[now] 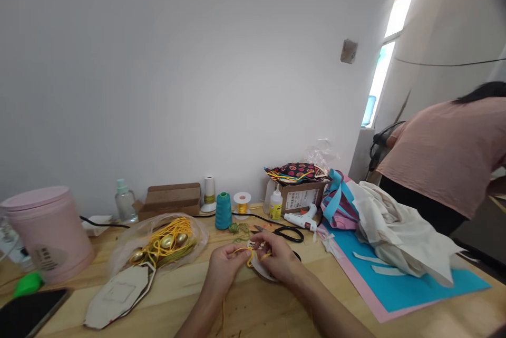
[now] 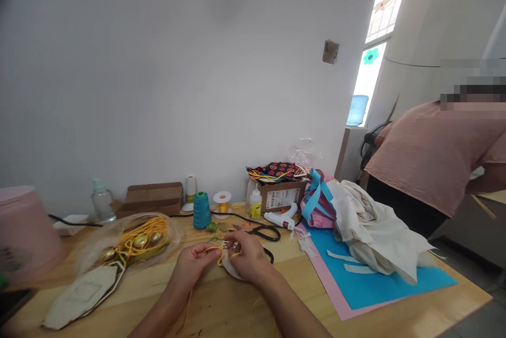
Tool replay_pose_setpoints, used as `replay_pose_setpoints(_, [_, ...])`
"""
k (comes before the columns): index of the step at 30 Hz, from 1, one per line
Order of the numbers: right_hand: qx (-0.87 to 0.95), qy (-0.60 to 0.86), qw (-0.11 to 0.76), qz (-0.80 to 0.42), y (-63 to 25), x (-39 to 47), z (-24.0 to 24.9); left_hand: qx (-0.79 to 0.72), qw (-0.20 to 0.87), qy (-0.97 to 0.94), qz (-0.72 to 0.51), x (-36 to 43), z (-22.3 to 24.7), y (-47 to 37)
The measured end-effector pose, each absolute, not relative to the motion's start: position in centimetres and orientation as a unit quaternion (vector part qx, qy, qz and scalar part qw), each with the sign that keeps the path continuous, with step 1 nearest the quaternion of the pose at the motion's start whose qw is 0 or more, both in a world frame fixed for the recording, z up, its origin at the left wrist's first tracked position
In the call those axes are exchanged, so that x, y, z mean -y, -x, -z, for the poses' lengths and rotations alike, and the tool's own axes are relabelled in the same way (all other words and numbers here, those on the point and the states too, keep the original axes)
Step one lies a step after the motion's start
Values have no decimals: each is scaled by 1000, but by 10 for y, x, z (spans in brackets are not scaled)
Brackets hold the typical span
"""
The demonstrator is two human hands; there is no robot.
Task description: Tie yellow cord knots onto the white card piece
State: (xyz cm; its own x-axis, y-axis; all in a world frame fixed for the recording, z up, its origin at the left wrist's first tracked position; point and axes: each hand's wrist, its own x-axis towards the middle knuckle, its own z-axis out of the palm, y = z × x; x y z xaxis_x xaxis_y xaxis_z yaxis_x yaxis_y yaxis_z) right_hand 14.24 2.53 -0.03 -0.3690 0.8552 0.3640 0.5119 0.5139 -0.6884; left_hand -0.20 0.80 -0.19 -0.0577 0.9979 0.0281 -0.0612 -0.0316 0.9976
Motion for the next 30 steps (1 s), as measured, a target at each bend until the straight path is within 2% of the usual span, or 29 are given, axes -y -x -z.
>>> replay_pose_setpoints(9, [829, 416, 331, -171, -137, -6, -15, -484, 478, -482, -552, -6, 2, 1])
replay_pose_setpoints(15, [818, 403, 326, -249, -134, -8, -16, -471, 488, -482, -555, -4, -2, 1])
replay_pose_setpoints(23, [694, 434, 395, -418, -135, -24, 2, -480, 485, -483, -549, -6, 3, 2])
replay_pose_setpoints(30, [649, 433, 443, -442, -136, -26, 1, -482, 479, -495, -541, -5, 1, 1])
